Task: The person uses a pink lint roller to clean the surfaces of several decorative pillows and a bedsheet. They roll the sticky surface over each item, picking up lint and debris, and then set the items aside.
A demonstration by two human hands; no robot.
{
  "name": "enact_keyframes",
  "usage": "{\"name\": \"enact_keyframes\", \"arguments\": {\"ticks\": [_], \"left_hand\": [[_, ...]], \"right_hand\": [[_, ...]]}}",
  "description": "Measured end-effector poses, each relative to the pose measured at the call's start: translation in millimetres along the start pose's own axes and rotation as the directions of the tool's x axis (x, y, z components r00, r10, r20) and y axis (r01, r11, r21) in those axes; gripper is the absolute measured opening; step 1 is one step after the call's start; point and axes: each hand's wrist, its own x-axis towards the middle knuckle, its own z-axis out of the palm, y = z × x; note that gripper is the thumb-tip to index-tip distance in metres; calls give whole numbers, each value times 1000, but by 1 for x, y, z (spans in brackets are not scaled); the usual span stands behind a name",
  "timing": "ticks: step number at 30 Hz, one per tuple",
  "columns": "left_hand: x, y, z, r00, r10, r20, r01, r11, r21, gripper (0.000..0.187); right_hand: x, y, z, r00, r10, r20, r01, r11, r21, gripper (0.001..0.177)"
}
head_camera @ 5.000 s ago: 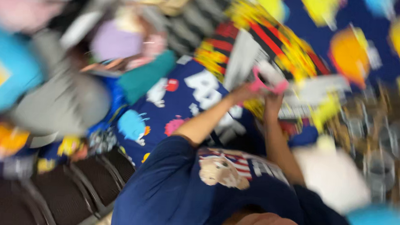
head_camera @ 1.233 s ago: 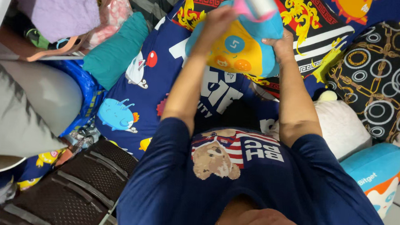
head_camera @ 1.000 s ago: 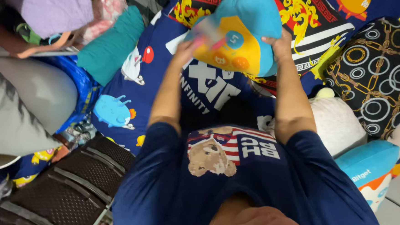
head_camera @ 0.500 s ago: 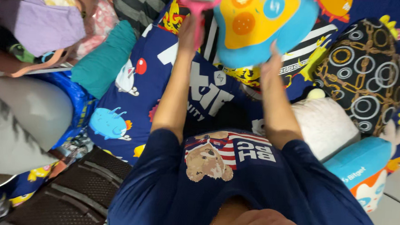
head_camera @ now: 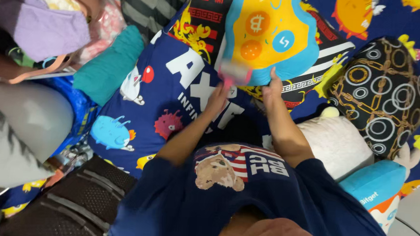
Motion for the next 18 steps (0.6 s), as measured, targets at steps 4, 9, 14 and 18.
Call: {"name": "enact_keyframes", "arguments": {"ticks": [4, 9, 14, 18], "left_hand": [[-11, 9, -28, 833, 546, -85, -488, 799, 353, 39], [180, 154, -20, 947, 320, 37, -258, 822, -508, 41], [146, 130, 12, 996, 89, -31, -93, 892, -443, 44], [4, 26, -17, 991, -103, 87, 119, 973, -197, 34]], "right_hand": [[-10, -4, 1, 999, 6, 51, -8, 999, 33, 49], [-41, 15, -4, 995, -98, -23, 87, 948, -307, 58], [-49, 64, -12, 989, 93, 116, -51, 944, -326, 62], [-33, 72, 21, 984, 134, 115, -107, 971, -213, 52]]}}
